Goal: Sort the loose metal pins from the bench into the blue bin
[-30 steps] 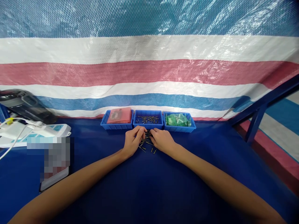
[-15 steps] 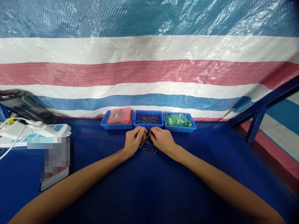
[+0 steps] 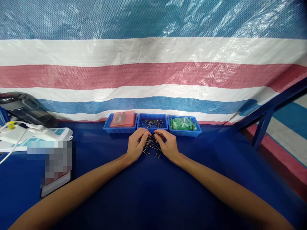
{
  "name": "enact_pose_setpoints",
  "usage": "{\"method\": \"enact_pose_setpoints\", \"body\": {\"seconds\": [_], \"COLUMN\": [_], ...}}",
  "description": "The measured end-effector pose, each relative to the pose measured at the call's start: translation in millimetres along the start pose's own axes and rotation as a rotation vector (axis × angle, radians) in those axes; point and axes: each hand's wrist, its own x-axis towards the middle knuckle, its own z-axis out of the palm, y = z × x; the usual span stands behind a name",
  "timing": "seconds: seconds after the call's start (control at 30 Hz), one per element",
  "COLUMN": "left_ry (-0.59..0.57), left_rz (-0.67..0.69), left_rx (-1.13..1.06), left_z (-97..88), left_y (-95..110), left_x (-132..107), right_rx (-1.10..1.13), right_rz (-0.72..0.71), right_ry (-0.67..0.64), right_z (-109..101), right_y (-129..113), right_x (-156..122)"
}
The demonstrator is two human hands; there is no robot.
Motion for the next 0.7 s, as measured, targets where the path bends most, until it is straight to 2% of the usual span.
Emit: {"method": "enact_pose_setpoints", "body": {"seconds": [0.17, 0.37, 0.7], "left_ry": [-0.010, -0.041, -0.069], "left_rz": [0.057, 0.092, 0.009], "left_rx": [0.027, 0.027, -0.011], "left_z": [-0.6, 0.8, 1.5], "left_y": [0.5, -1.8, -1.2], "left_x": [1.0, 1.5, 1.2], "right_rx": [0.103, 0.024, 0.002], "right_rz": [-0.013, -0.016, -0.064], "right_ry": [-0.008, -0.037, -0.039], "right_z": [0.0, -1.3, -2.3], "right_y": [-0.6, 0.6, -0.3], "right_x": [-1.0, -2.0, -1.6]}}
